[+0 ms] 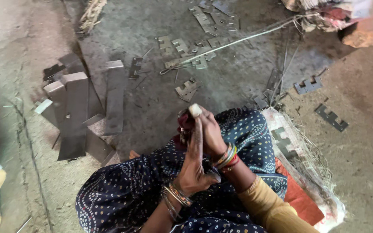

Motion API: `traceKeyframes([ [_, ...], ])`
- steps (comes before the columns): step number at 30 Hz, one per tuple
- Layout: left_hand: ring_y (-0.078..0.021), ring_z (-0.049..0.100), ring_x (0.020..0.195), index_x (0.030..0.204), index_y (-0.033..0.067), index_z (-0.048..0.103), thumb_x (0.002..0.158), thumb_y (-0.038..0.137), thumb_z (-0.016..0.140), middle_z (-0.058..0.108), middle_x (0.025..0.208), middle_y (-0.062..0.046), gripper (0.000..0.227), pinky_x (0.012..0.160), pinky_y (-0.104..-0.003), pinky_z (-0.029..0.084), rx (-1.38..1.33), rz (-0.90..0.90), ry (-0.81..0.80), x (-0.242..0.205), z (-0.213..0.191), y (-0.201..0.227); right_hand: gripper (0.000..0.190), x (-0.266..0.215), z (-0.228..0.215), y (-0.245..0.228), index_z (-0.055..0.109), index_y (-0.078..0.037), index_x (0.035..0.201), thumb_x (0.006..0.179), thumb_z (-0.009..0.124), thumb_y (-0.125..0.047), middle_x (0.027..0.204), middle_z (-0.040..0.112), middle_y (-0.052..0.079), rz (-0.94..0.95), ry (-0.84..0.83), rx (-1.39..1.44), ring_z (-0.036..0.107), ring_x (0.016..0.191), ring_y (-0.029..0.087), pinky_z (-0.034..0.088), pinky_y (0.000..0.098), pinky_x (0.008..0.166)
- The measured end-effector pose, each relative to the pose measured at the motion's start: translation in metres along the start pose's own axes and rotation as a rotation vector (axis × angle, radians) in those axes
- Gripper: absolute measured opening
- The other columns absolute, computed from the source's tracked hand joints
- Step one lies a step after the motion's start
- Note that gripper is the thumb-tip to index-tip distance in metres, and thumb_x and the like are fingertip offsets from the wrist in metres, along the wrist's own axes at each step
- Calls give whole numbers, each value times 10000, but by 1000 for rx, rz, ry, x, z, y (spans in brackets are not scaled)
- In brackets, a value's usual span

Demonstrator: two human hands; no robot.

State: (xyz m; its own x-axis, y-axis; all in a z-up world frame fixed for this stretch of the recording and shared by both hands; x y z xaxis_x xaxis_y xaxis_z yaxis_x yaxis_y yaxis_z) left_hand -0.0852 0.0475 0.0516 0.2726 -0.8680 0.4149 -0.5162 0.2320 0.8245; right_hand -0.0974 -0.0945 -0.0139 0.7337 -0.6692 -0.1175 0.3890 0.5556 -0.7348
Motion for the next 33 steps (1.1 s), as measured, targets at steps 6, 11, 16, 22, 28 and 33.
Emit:
traceKeyframes([
  [6, -421, 415, 1520, 1642, -7, 199, 883, 906, 325, 408, 1626, -271, 1194, 1306, -499, 324, -496, -64, 254, -4, 14, -22, 296, 15, -17, -27, 620, 9, 1091, 1048, 434, -218, 972, 689, 125, -17, 41, 283, 685, 850, 224, 583, 372, 808],
  [11, -374, 165, 1616, 1638, 6, 125, 935, 865, 269, 164, 1730, -226, 1120, 1310, -463, 172, -665, -213, 422, -2, 21, -61, 246, -24, 18, -33, 600, 78, 1194, 1118, 505, -136, 1048, 636, 80, -367, -93, -311, 593, 905, 136, 518, 299, 848],
  [16, -415, 153, 1616, 1636, -13, 73, 933, 885, 277, 152, 1709, -290, 1159, 1310, -492, 219, -209, -67, 207, -6, 35, -65, 382, -34, 47, -34, 592, 18, 1355, 987, 554, -77, 1188, 625, 0, -274, -276, -389, 631, 984, 86, 570, 267, 863],
  [22, -391, -2, 1667, 1653, -17, 107, 952, 877, 162, 99, 1760, -256, 1137, 1355, -514, 20, -87, -17, 178, -7, 26, -63, 339, -11, 42, -35, 629, 94, 1283, 1134, 529, -192, 1084, 716, 120, -226, -132, -284, 678, 914, 149, 568, 307, 799],
  [28, -307, 105, 1635, 1677, 58, 86, 872, 881, 94, 118, 1764, -132, 1152, 1304, -499, 105, -791, -179, 292, 8, 4, -48, 462, -76, 78, -33, 443, -1, 1502, 1083, 433, -194, 1490, 544, 208, -702, -234, -861, 532, 1348, 294, 410, 435, 1116],
  [33, -267, 89, 1634, 1683, 78, 89, 854, 883, 141, 73, 1773, -71, 1156, 1322, -448, 102, -1093, -43, 350, 22, -19, -43, 420, -87, 94, -32, 515, 5, 1411, 1041, 408, -164, 1496, 475, 274, -1064, -288, -1160, 444, 1395, 448, 298, 527, 1171],
])
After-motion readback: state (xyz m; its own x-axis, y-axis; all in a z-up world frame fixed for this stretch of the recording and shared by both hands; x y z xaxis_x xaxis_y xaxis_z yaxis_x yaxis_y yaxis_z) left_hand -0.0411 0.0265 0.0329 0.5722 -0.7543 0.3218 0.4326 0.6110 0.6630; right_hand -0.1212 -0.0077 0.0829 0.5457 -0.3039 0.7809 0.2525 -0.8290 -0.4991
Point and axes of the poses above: each hand's wrist, its own x-axis towards the middle knuckle, its own z-axis out of the palm, y = z × x, the point moved 1 cm from there along x, towards the middle knuckle
